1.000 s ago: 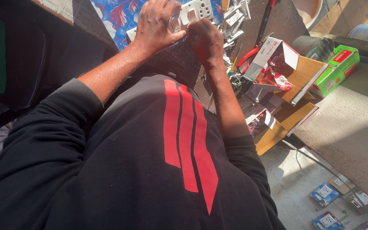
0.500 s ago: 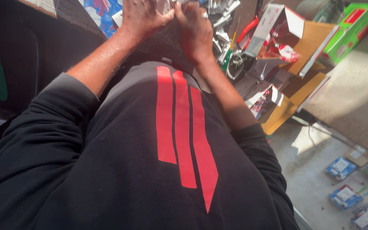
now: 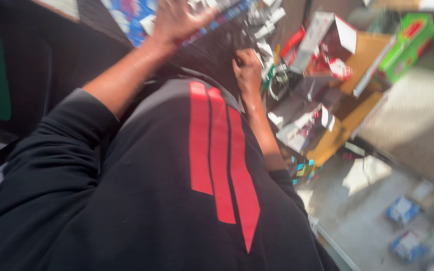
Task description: The person sits at a cluttered workbench assembling white electrical switch and socket plates. They pick up small plastic components and screws, fit parts into the plates, use a screwdriver to tighten screws, briefly handle a plug adapter, and continue fitting small parts one at a time onto the plates.
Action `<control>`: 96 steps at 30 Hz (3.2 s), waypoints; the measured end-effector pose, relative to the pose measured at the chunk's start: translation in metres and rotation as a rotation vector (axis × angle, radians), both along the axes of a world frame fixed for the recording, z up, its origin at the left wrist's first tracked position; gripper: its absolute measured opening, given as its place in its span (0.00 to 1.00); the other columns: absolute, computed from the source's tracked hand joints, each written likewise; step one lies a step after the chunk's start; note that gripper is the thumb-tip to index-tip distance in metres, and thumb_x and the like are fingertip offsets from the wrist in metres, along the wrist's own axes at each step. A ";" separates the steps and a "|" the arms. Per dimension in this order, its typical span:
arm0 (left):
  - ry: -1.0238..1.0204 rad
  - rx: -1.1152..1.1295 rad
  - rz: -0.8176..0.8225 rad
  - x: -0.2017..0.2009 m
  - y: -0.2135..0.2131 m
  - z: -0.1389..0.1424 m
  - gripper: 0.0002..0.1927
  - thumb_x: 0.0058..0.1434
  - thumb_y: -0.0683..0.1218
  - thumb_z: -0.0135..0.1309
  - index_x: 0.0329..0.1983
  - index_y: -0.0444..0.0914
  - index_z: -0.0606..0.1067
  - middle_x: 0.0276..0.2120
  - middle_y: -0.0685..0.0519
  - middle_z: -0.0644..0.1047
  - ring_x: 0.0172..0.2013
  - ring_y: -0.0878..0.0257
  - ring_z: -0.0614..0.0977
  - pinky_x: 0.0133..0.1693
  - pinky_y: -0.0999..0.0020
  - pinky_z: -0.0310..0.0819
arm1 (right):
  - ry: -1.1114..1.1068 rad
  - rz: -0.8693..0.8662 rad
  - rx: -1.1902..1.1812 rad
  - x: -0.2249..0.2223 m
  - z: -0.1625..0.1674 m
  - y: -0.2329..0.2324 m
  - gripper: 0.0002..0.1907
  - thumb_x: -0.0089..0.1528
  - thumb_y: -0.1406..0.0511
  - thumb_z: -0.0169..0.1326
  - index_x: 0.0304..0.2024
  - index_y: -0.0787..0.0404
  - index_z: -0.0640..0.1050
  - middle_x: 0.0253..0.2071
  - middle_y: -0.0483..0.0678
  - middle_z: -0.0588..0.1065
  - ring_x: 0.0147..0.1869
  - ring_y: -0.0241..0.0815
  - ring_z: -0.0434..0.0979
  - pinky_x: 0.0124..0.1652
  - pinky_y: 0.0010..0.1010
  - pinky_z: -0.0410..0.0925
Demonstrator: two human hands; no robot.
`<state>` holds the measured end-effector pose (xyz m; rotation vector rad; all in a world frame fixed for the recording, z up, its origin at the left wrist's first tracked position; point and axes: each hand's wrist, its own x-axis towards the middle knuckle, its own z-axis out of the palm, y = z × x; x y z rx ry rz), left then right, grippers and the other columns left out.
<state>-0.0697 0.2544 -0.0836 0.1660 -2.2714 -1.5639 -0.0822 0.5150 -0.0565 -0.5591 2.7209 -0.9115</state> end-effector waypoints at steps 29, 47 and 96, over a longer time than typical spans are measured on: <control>-0.501 0.655 -0.441 0.003 0.028 0.058 0.13 0.63 0.42 0.57 0.49 0.31 0.79 0.33 0.50 0.83 0.33 0.66 0.82 0.37 0.71 0.78 | -0.453 -0.336 -0.569 0.011 0.062 -0.046 0.07 0.63 0.66 0.61 0.42 0.64 0.83 0.34 0.46 0.83 0.37 0.32 0.83 0.35 0.24 0.75; -0.618 1.489 -0.397 -0.007 0.008 0.043 0.35 0.74 0.63 0.34 0.66 0.32 0.73 0.59 0.40 0.79 0.66 0.45 0.77 0.73 0.51 0.66 | -0.142 -0.380 -0.677 0.039 0.085 -0.078 0.10 0.58 0.63 0.65 0.29 0.61 0.78 0.26 0.45 0.79 0.31 0.28 0.79 0.33 0.27 0.72; -0.577 0.452 -0.007 0.014 -0.088 0.012 0.12 0.68 0.42 0.61 0.53 0.37 0.82 0.36 0.58 0.80 0.28 0.74 0.77 0.29 0.79 0.75 | -0.040 0.349 0.003 -0.125 0.124 -0.175 0.09 0.43 0.67 0.60 0.24 0.66 0.78 0.26 0.61 0.77 0.31 0.54 0.83 0.28 0.41 0.73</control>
